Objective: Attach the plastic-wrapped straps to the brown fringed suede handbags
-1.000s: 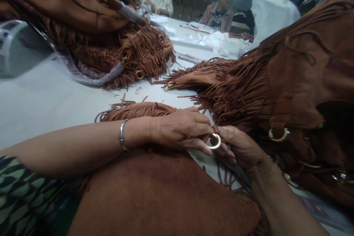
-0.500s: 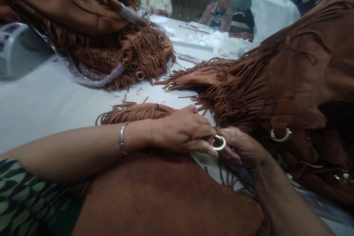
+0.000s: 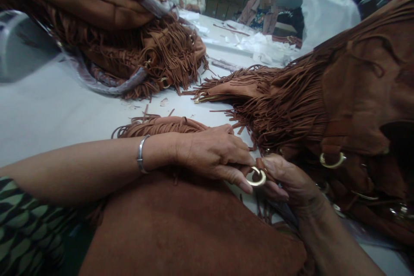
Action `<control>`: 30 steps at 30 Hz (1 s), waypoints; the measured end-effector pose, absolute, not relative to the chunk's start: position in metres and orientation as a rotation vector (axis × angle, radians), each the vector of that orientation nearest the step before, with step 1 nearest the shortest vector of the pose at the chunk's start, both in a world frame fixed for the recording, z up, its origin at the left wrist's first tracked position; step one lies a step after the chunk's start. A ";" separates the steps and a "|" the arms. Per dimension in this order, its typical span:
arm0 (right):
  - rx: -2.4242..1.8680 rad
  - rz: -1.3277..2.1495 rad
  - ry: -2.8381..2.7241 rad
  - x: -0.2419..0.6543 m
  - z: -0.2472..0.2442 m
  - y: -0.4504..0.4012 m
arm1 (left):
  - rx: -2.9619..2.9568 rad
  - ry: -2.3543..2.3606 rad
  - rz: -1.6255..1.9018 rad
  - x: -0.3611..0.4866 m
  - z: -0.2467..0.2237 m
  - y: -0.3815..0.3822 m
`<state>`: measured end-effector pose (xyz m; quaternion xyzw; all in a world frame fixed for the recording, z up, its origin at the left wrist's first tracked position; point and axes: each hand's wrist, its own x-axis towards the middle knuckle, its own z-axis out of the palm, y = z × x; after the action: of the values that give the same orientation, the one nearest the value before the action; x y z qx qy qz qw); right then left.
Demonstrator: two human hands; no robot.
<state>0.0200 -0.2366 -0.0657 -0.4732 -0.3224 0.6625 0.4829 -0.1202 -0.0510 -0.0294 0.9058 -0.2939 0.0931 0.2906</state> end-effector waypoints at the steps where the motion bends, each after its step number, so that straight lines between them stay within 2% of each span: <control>1: -1.142 1.623 -0.797 0.020 -0.067 -0.237 | 2.424 -0.786 0.238 -0.120 -0.028 -0.050; 8: -1.164 1.647 -0.900 0.020 -0.065 -0.242 | 2.437 -0.843 0.231 -0.121 -0.026 -0.047; 19: -1.495 1.505 -1.160 0.009 -0.027 -0.251 | 2.411 -0.794 0.221 -0.121 -0.029 -0.047; 25: -1.794 1.111 -1.507 0.003 -0.013 -0.250 | 2.594 -0.785 0.403 -0.117 -0.038 -0.047; 30: -1.770 1.196 -1.358 0.006 -0.019 -0.249 | 2.815 -0.773 0.686 -0.112 -0.045 -0.050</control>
<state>0.0058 -0.2488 -0.0193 -0.6670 -0.5117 0.4506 0.3004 -0.1121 -0.0499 -0.0453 0.9363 -0.2571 0.2283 0.0713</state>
